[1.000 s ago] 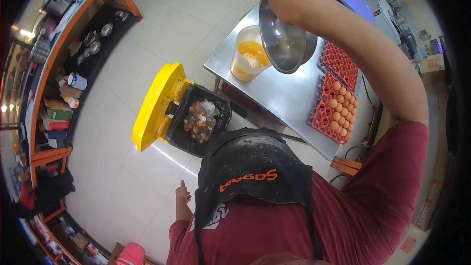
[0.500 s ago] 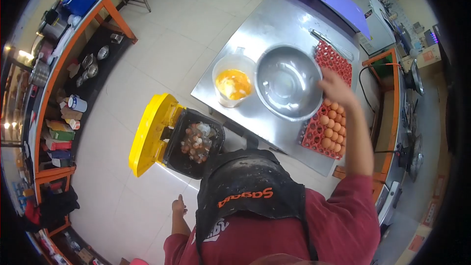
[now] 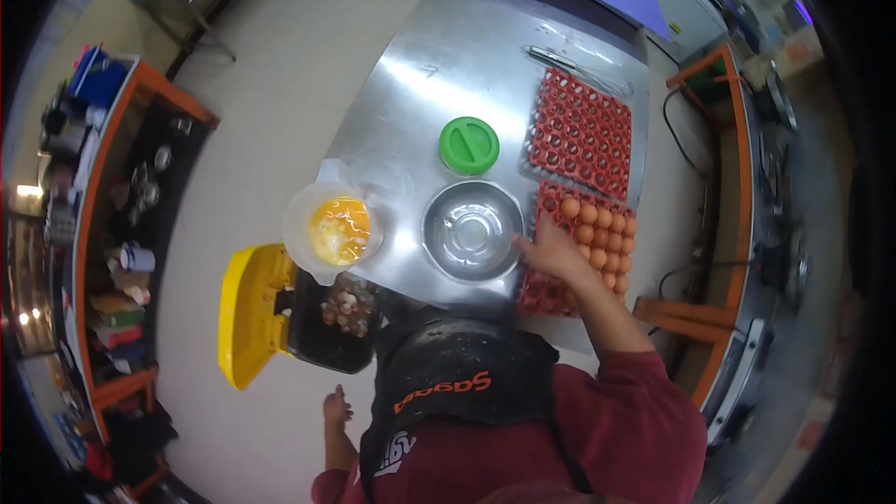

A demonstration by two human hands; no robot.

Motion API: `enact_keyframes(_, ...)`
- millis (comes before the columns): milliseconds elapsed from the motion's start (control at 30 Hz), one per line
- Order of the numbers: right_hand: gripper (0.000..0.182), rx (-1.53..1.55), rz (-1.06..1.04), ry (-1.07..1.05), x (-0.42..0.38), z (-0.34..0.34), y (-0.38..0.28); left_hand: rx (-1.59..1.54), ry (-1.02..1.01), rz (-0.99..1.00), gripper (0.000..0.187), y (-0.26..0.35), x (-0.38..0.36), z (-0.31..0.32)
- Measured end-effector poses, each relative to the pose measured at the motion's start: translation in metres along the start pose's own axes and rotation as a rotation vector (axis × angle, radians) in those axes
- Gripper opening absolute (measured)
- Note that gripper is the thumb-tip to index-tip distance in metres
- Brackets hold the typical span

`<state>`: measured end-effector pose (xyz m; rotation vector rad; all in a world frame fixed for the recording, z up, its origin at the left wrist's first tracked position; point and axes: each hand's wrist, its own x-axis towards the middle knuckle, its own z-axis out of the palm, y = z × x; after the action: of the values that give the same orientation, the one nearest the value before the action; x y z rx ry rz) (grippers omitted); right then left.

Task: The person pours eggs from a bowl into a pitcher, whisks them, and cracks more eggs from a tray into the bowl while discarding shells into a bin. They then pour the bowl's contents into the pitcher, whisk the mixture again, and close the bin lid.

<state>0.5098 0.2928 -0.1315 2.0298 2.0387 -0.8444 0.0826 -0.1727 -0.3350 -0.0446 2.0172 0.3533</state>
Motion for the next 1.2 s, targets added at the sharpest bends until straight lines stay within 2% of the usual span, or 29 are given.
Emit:
enact_keyframes(67, 0.072, 0.104, -0.1, 0.094, 0.011, -0.077, -0.022, -0.023, 0.016, -0.01, 0.056, 0.017, -0.023, 0.013)
enact_keyframes(133, 0.063, 0.088, -0.123, 0.178, 0.07, -0.138, -0.03, -0.039, 0.026, -0.022, 0.056, 0.028, -0.039, 0.027)
enact_keyframes(167, 0.059, 0.035, -0.113, 0.267, 0.119, -0.152, -0.021, -0.039, 0.029, -0.033, 0.056, 0.029, -0.046, 0.034)
enact_keyframes(200, 0.052, -0.005, -0.249, 0.446, 0.182, -0.155, 0.0, -0.039, 0.036, -0.044, 0.057, 0.029, -0.054, 0.039)
enact_keyframes(267, 0.046, -0.197, -0.233, 0.622, 0.291, -0.163, 0.028, -0.023, 0.045, -0.06, 0.057, 0.021, -0.073, 0.046)
enact_keyframes(333, 0.043, -0.245, -0.187, 0.666, 0.374, -0.162, 0.054, -0.042, 0.072, -0.079, 0.056, 0.011, -0.101, 0.053)
enact_keyframes(400, 0.043, -0.391, -0.094, 0.487, 0.426, -0.165, 0.063, -0.086, 0.119, -0.101, 0.055, 0.003, -0.141, 0.055)
enact_keyframes(467, 0.039, -0.254, 0.051, 0.241, 0.474, -0.164, 0.066, -0.02, 0.167, -0.122, 0.052, -0.017, -0.17, 0.061)
enact_keyframes(567, 0.034, -0.432, 0.044, 0.23, 0.466, -0.179, 0.045, 0.149, 0.134, -0.165, 0.047, -0.147, -0.17, 0.072)
enact_keyframes(600, 0.034, -0.429, -0.027, 0.278, 0.485, -0.174, 0.059, 0.924, 0.118, 0.457, 0.046, -0.184, -0.161, 0.08)
enact_keyframes(633, 0.037, -0.441, -0.122, 0.337, 0.496, -0.172, 0.066, 0.743, 0.105, 0.251, 0.047, -0.198, -0.162, 0.085)
enact_keyframes(667, 0.039, -0.525, -0.28, 0.482, 0.496, -0.171, 0.076, 0.541, 0.13, 0.044, 0.048, -0.192, -0.172, 0.093)
enact_keyframes(700, 0.04, -0.429, -0.25, 0.519, 0.479, -0.183, 0.057, 0.36, 0.187, -0.144, 0.05, -0.18, -0.185, 0.103)
enact_keyframes(733, 0.036, -0.406, -0.308, 0.539, 0.471, -0.198, 0.048, 0.338, 0.311, -0.129, 0.055, -0.093, -0.211, 0.104)
enact_keyframes(767, 0.035, -0.294, -0.593, 0.749, 0.449, -0.211, 0.039, 0.422, 0.38, -0.069, 0.053, -0.109, -0.183, 0.106)
enact_keyframes(800, 0.034, -0.235, -0.656, 0.847, 0.41, -0.226, 0.016, 0.379, 0.396, 0.003, 0.053, -0.086, -0.171, 0.102)
enact_keyframes(833, 0.035, -0.168, -0.802, 0.888, 0.377, -0.241, 0.004, 0.269, 0.409, 0.127, 0.05, -0.094, -0.14, 0.097)
enact_keyframes(867, 0.029, -0.084, -0.786, 0.867, 0.318, -0.253, -0.024, 0.058, 0.311, 0.11, 0.045, -0.016, -0.149, 0.085)
enact_keyframes(967, 0.027, 0.503, -1.035, 0.689, 0.187, -0.276, -0.072, -0.265, 0.361, 0.432, 0.037, 0.109, -0.121, 0.059)
enact_keyframes(1000, 0.028, 0.748, -1.126, 0.642, 0.139, -0.273, -0.094, -0.37, 0.304, 0.505, 0.035, 0.17, -0.14, 0.047)
enact_keyframes(1033, 0.029, 0.846, -1.259, 0.514, 0.095, -0.273, -0.113, -0.654, 0.178, 0.646, 0.034, 0.212, -0.15, 0.042)
enact_keyframes(1067, 0.031, 0.939, -1.386, 0.381, 0.057, -0.269, -0.129, -0.691, 0.131, 0.735, 0.031, 0.247, -0.156, 0.036)
enact_keyframes(1100, 0.031, 0.989, -1.47, 0.298, 0.027, -0.257, -0.145, -0.679, 0.171, 0.843, 0.03, 0.273, -0.158, 0.031)
enact_keyframes(1167, 0.031, 1.076, -1.642, 0.113, -0.024, -0.232, -0.182, -0.87, 0.044, 0.832, 0.032, 0.314, -0.167, 0.023)
enact_keyframes(1200, 0.032, 1.113, -1.647, 0.067, -0.043, -0.213, -0.198, -0.777, 0.116, 0.958, 0.033, 0.332, -0.175, 0.022)
